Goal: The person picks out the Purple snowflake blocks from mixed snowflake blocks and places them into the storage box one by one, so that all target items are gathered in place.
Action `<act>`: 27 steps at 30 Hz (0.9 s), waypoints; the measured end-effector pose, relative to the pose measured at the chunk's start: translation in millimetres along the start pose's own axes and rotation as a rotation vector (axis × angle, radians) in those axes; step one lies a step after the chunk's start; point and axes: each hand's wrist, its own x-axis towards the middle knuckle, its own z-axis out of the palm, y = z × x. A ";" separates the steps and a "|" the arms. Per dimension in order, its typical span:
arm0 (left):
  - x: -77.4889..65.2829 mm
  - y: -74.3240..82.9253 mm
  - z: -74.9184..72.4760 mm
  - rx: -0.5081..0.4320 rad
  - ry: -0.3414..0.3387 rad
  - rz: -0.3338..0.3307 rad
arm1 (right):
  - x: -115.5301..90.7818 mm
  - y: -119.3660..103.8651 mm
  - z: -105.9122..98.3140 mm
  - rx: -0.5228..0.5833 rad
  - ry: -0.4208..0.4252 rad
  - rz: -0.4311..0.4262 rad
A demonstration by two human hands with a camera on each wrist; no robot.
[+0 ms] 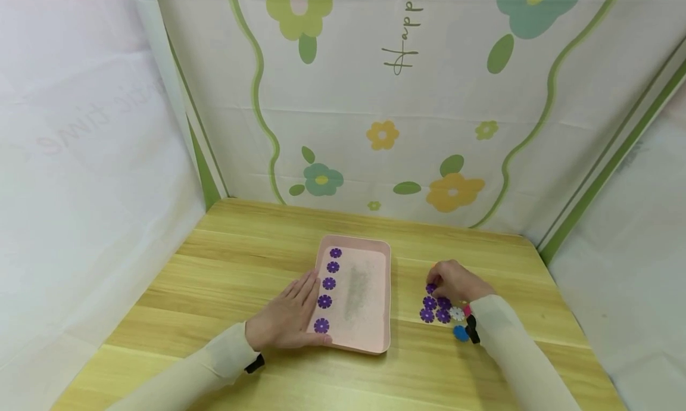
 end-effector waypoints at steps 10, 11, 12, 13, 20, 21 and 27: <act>0.6 -0.2 1.0 0.005 -0.003 0.002 | 5.5 3.9 -2.4 0.058 -0.021 0.063; 0.4 -0.3 0.9 0.005 -0.003 0.002 | 5.7 3.6 -2.8 0.067 -0.023 0.070; 0.5 -0.5 1.0 0.005 -0.004 0.002 | 5.7 3.3 -3.5 0.076 -0.024 0.074; 0.6 -0.4 0.9 0.005 -0.003 0.004 | 5.2 3.1 -4.3 0.079 -0.026 0.074; 0.7 0.2 0.7 0.001 0.009 0.010 | 0.5 -0.9 -16.2 0.134 -0.046 0.070; 0.6 0.2 0.8 0.000 0.011 0.011 | 0.2 -1.1 -18.2 0.139 -0.048 0.071; -0.9 -0.1 1.6 -0.003 0.010 0.010 | 3.7 -6.6 -31.9 0.109 -0.026 0.057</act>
